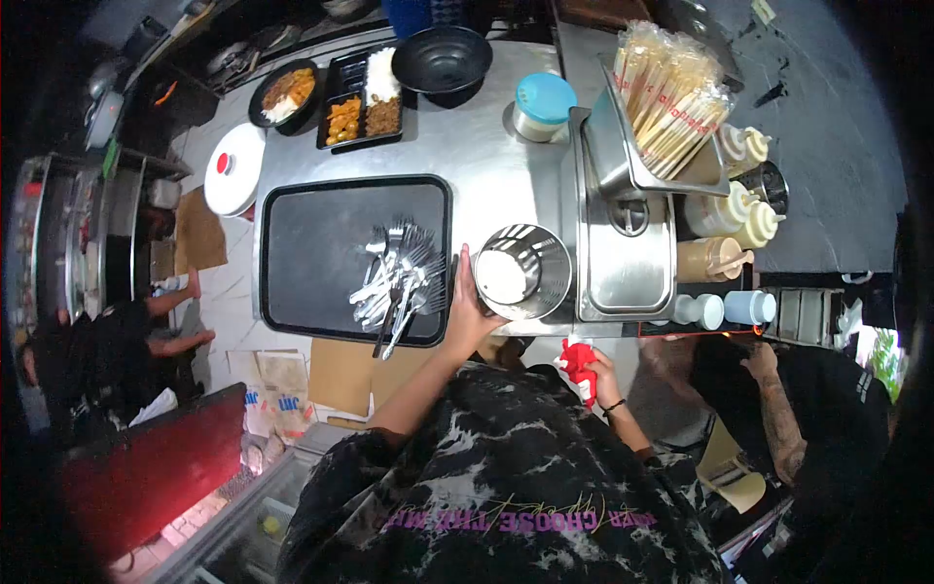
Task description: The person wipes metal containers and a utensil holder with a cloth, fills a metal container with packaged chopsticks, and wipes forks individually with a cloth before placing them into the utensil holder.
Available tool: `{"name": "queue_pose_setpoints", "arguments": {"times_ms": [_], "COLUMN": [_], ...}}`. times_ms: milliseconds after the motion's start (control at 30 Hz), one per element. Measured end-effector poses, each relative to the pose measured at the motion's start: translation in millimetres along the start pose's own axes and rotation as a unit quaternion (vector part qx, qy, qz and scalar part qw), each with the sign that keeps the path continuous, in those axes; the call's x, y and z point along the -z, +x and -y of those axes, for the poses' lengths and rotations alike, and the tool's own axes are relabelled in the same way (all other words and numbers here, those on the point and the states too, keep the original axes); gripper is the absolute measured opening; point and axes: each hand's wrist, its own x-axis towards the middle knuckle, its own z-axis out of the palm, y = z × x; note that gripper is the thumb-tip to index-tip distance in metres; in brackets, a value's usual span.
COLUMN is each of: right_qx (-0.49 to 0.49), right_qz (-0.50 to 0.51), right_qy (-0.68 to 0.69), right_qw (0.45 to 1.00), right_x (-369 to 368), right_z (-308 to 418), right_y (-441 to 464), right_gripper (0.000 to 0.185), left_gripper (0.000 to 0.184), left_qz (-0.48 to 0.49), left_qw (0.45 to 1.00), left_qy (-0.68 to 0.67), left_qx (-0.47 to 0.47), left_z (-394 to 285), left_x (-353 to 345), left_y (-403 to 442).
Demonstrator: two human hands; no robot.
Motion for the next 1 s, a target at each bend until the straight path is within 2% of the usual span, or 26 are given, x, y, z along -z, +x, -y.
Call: {"name": "queue_pose_setpoints", "arguments": {"times_ms": [67,167,233,267,333,367,400,433,467,500,533,567,600,633,667,700,733,767,800,833,867,933,1000], "right_qx": [-0.050,-0.239,-0.330,-0.333,-0.233,-0.165,-0.109,-0.073,-0.061,-0.131,-0.166,-0.074,-0.085,-0.093,-0.084,-0.058,-0.032,0.006,-0.018,-0.043,-0.052,-0.060,-0.139], "right_qz": [0.009,0.085,0.309,0.333,0.380,0.391,0.381,0.349,0.294,0.201,0.093,-0.018,-0.083,-0.149,-0.142,-0.130,-0.116,-0.099,-0.130,-0.157,-0.161,-0.161,-0.198], "right_qy": [0.113,0.110,-0.023,-0.174,-0.451,-0.534,-0.570,-0.571,-0.534,-0.386,-0.212,-0.462,-0.495,-0.526,-0.456,-0.445,-0.433,-0.479,-0.411,-0.338,-0.384,-0.424,-0.436], "right_qw": [0.992,0.961,0.891,0.865,0.773,0.732,0.720,0.740,0.790,0.891,0.958,0.884,0.861,0.832,0.875,0.884,0.893,0.872,0.902,0.927,0.908,0.889,0.867], "right_x": [17.2,74.0,196.5,217.0,238.7,239.1,238.5,235.1,228.3,211.4,194.4,211.8,184.1,132.6,97.2,100.6,103.6,124.2,132.5,135.1,143.1,157.3,165.5], "right_z": [-8.2,-10.0,-121.4,-114.5,-99.8,-91.6,-89.5,-90.2,-90.9,-84.8,-78.8,-103.1,-78.1,-41.0,-18.1,-21.7,-25.1,-55.5,-70.9,-85.0,-97.1,-125.0,-153.0], "right_y": [11.4,9.4,40.8,22.7,4.6,0.3,2.8,8.0,13.6,17.3,21.0,37.5,29.2,13.3,-4.3,-7.8,-11.7,-10.0,-14.5,-21.5,-31.7,-51.5,-64.9], "right_gripper": [0.040,0.043,0.037,0.037,0.035,0.035,0.034,0.033,0.033,0.028,0.025,0.024,0.027,0.031,0.030,0.029,0.028,0.028,0.028,0.028,0.029,0.029,0.026], "left_gripper": [0.131,0.093,0.050,0.043,0.035,0.030,0.025,0.021,0.017,0.018,0.020,0.024,0.025,0.022,0.019,0.029,0.041,0.032,0.032,0.032,0.032,0.048,0.045], "left_qz": [-0.017,-0.090,-0.121,-0.137,-0.152,-0.170,-0.184,-0.155,-0.126,-0.045,0.091,0.207,0.311,0.391,0.452,0.558,0.577,0.603,0.615,0.627,0.622,0.670,0.652], "left_qw": [0.998,0.979,0.971,0.965,0.957,0.960,0.962,0.970,0.973,0.983,0.943,0.944,0.897,0.841,0.789,0.694,0.666,0.635,0.629,0.620,0.625,0.516,0.526], "left_qy": [0.061,0.180,0.202,0.220,0.242,0.224,0.202,0.174,0.143,0.112,0.190,0.208,0.302,0.369,0.408,0.448,0.472,0.482,0.474,0.467,0.468,0.534,0.545], "left_qx": [0.014,-0.028,0.040,0.043,0.048,0.020,-0.006,-0.069,-0.133,-0.140,-0.257,-0.152,-0.087,-0.068,-0.081,-0.083,0.009,-0.030,-0.046,-0.060,-0.056,0.012,0.017], "left_z": [-15.0,0.0,16.7,22.0,16.8,-2.7,-27.1,-62.6,-100.0,-124.0,-146.0,-144.2,-131.8,-128.5,-114.2,-103.9,-63.5,-24.2,-7.7,-1.3,-6.6,-19.3,-24.1], "left_x": [14.7,43.2,66.1,78.3,89.8,93.5,95.6,93.5,88.2,80.9,79.0,63.5,37.4,19.6,1.2,-14.5,-41.7,-62.7,-71.2,-75.1,-81.3,-93.0,-93.2], "left_y": [-8.9,-30.3,-40.4,-44.8,-44.1,-33.8,-22.2,-5.0,14.0,28.6,53.1,66.4,86.1,99.8,109.3,120.3,124.3,127.7,129.0,129.2,130.8,133.0,125.9]}}
